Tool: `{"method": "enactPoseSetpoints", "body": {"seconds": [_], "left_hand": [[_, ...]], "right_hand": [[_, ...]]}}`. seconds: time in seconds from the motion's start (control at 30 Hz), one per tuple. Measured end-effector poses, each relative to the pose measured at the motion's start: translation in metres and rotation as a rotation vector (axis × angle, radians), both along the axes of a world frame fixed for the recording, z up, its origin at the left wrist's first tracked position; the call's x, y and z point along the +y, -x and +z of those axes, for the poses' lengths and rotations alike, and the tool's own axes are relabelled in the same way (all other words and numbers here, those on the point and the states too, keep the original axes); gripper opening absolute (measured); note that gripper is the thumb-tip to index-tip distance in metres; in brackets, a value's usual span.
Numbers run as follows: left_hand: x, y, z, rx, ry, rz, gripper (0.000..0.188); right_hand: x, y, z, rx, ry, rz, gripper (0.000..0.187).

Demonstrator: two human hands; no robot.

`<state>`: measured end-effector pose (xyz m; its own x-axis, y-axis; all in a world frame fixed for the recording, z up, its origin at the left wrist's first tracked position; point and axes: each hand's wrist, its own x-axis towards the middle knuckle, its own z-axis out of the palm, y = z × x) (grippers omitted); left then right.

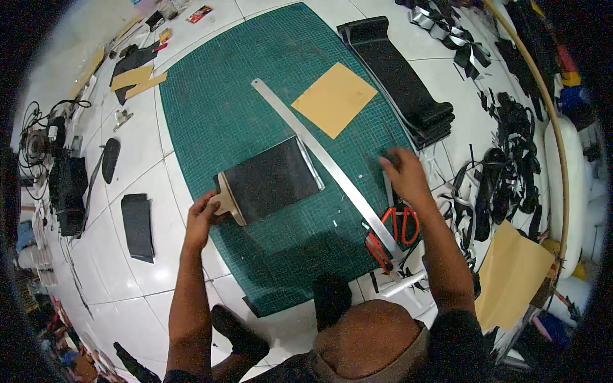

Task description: Measuring, cutting, and organizing black and tan fabric pieces for production on a workspace floor.

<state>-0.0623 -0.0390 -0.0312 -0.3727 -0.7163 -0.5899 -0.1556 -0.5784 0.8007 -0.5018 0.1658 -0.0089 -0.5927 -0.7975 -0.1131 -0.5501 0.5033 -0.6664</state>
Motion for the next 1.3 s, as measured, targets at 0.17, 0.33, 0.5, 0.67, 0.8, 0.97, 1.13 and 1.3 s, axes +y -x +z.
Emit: {"method": "enactPoseSetpoints", "body": {"seconds": [0.17,0.33,0.5,0.67,0.8,0.97,1.13,1.3], "left_hand": [[0.010,-0.015,-0.008,-0.330,0.405,-0.043,0.034],[0.027,-0.012,-0.032,-0.423,0.490,0.103,0.034],[0.027,-0.030,-0.036,-0.360,0.428,0.163,0.038],[0.026,-0.019,-0.037,-0.359,0.397,0.124,0.037],[0.024,-0.022,-0.021,-0.298,0.324,0.154,0.036],[0.027,-0.015,-0.012,-0.298,0.370,0.170,0.027],[0.022,-0.018,-0.025,-0.326,0.377,0.173,0.025],[0.021,-0.016,-0.025,-0.288,0.399,0.166,0.022]], "right_hand": [[-0.145,0.027,-0.032,0.447,0.081,0.218,0.056],[-0.203,0.056,-0.041,0.499,-0.160,0.199,0.089],[-0.205,0.041,-0.034,0.404,-0.449,0.070,0.107],[-0.182,0.098,-0.041,0.091,-0.340,0.020,0.073],[-0.148,0.062,-0.006,-0.372,0.263,-0.155,0.033],[-0.115,-0.003,0.042,-0.625,0.500,-0.136,0.031],[-0.105,-0.094,0.011,-1.025,0.343,-0.046,0.029],[-0.107,-0.153,-0.042,-0.782,0.114,0.084,0.027]]}}
